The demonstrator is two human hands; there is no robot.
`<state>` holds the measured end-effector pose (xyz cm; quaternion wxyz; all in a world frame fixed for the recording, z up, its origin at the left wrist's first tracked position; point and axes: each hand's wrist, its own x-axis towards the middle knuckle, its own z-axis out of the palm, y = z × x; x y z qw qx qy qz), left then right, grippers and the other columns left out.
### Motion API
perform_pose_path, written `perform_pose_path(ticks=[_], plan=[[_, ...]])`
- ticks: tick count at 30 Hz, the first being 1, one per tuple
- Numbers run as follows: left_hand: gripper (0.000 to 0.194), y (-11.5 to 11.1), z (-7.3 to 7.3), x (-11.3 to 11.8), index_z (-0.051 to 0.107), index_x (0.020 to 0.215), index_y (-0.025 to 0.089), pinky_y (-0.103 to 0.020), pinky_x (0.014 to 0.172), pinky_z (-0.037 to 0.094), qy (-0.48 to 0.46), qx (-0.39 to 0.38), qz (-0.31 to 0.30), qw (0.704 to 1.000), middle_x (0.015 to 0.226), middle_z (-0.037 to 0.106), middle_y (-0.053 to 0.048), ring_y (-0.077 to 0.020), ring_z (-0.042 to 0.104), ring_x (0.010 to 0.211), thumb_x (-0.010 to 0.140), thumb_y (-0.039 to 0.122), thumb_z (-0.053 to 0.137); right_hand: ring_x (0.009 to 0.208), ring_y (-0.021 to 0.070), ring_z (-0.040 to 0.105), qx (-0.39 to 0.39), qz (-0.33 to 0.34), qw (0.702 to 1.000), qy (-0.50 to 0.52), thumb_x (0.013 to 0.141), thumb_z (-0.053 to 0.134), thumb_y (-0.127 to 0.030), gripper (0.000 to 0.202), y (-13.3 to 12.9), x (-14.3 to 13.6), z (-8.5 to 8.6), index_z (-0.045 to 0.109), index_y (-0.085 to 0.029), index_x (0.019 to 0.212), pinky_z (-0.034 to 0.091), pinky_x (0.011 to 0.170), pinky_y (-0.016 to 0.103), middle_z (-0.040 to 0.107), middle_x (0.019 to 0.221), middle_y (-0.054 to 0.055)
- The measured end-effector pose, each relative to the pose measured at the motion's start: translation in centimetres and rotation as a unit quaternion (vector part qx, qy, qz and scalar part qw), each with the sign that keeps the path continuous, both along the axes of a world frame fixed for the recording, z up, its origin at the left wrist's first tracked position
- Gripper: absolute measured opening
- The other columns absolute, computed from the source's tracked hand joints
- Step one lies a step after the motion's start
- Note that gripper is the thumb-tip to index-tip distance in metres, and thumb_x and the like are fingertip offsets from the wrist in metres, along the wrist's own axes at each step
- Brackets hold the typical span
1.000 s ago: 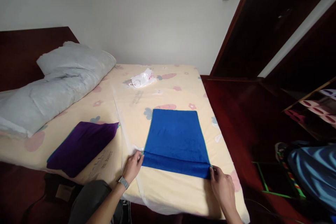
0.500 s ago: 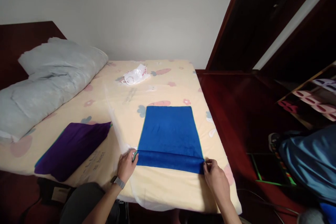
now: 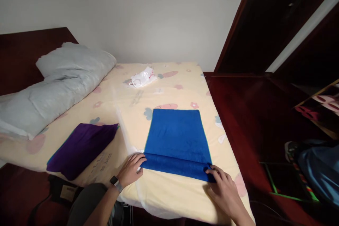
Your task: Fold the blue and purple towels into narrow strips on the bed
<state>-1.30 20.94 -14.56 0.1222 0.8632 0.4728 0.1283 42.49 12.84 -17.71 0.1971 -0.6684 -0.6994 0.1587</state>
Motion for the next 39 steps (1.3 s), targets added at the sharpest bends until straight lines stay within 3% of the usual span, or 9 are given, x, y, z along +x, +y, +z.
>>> perform_pose_path(ticks=[6, 10, 15, 19, 22, 27, 30, 34, 39], plan=[[0.034, 0.9, -0.1, -0.4, 0.062, 0.121, 0.027, -0.043, 0.103, 0.049, -0.042, -0.006, 0.006, 0.999, 0.120, 0.068, -0.004, -0.0221, 0.060, 0.116, 0.092, 0.015, 0.049, 0.117, 0.0300, 0.058, 0.029, -0.021, 0.999, 0.030, 0.084, 0.053, -0.041, 0.037, 1.1, 0.0, -0.6, 0.065, -0.023, 0.114, 0.047, 0.102, 0.048, 0.064, 0.127, 0.010], [0.026, 1.6, -0.6, -0.3, 0.062, 0.117, 0.026, -0.042, 0.098, 0.052, -0.098, -0.019, 0.057, 0.993, 0.114, 0.070, -0.005, -0.0220, 0.063, 0.110, 0.099, 0.026, 0.045, 0.113, 0.0280, 0.062, -0.032, -0.099, 0.986, 0.131, 0.088, 0.047, -0.054, 0.044, 1.9, -0.4, 0.4, 0.063, -0.022, 0.114, 0.048, 0.100, 0.041, 0.069, 0.118, 0.010], [0.030, 2.0, -1.4, -0.7, 0.063, 0.117, 0.025, -0.046, 0.101, 0.049, -0.115, -0.045, 0.054, 0.991, 0.120, 0.069, -0.008, -0.0267, 0.061, 0.114, 0.088, 0.034, 0.067, 0.097, 0.0253, 0.067, -0.109, -0.183, 0.953, 0.217, 0.087, 0.045, -0.066, 0.050, 2.9, -0.4, 0.9, 0.057, -0.024, 0.110, 0.050, 0.087, 0.033, 0.071, 0.106, 0.007], [0.021, 2.4, -1.8, -0.8, 0.066, 0.110, 0.026, -0.047, 0.102, 0.048, -0.133, -0.058, 0.042, 0.988, 0.115, 0.070, -0.006, -0.0252, 0.062, 0.111, 0.089, 0.026, 0.064, 0.099, 0.0246, 0.065, -0.107, -0.195, 0.949, 0.223, 0.085, 0.046, -0.069, 0.049, 4.0, -0.3, 0.6, 0.058, -0.024, 0.101, 0.047, 0.087, 0.031, 0.070, 0.102, 0.005], [0.016, 2.8, -2.3, -0.5, 0.065, 0.106, 0.023, -0.043, 0.097, 0.050, -0.180, -0.059, 0.082, 0.978, 0.108, 0.071, -0.007, -0.0229, 0.063, 0.105, 0.095, 0.028, 0.054, 0.085, 0.0221, 0.065, -0.096, -0.194, 0.954, 0.206, 0.083, 0.045, -0.070, 0.050, 4.4, -0.2, 0.9, 0.058, -0.024, 0.094, 0.047, 0.080, 0.029, 0.070, 0.090, 0.004], [0.027, 2.7, -3.3, 0.1, 0.061, 0.103, 0.021, -0.035, 0.083, 0.052, -0.215, -0.045, 0.168, 0.961, 0.092, 0.070, -0.006, -0.0211, 0.066, 0.090, 0.099, 0.042, 0.045, 0.064, 0.0191, 0.061, -0.077, -0.238, 0.955, 0.161, 0.084, 0.041, -0.073, 0.053, 4.1, -0.1, 1.9, 0.059, -0.025, 0.097, 0.046, 0.065, 0.028, 0.066, 0.070, 0.001], [0.031, 2.6, -3.5, 0.2, 0.059, 0.092, 0.021, -0.031, 0.069, 0.048, -0.180, -0.019, 0.193, 0.964, 0.075, 0.064, -0.002, -0.0189, 0.063, 0.074, 0.100, 0.045, 0.041, 0.073, 0.0225, 0.068, -0.088, -0.232, 0.957, 0.151, 0.084, 0.042, -0.071, 0.051, 3.8, 0.1, 1.8, 0.061, -0.025, 0.097, 0.047, 0.065, 0.028, 0.071, 0.078, 0.004], [0.041, 3.1, -3.1, -0.3, 0.049, 0.066, 0.022, -0.028, 0.063, 0.038, -0.101, 0.013, 0.169, 0.980, 0.059, 0.051, 0.003, -0.0146, 0.053, 0.058, 0.099, 0.046, 0.044, 0.087, 0.0266, 0.072, -0.124, -0.174, 0.966, 0.148, 0.083, 0.042, -0.066, 0.048, 3.7, 0.4, 0.7, 0.064, -0.026, 0.098, 0.050, 0.069, 0.030, 0.075, 0.097, 0.007], [0.043, 3.2, -2.2, -0.6, 0.047, 0.063, 0.021, -0.028, 0.061, 0.034, -0.031, 0.014, 0.137, 0.990, 0.058, 0.052, 0.002, -0.0146, 0.052, 0.057, 0.097, 0.047, 0.049, 0.099, 0.0304, 0.070, -0.154, -0.180, 0.963, 0.131, 0.082, 0.042, -0.069, 0.053, 3.7, 0.5, 0.3, 0.065, -0.026, 0.101, 0.052, 0.079, 0.035, 0.075, 0.109, 0.009]])
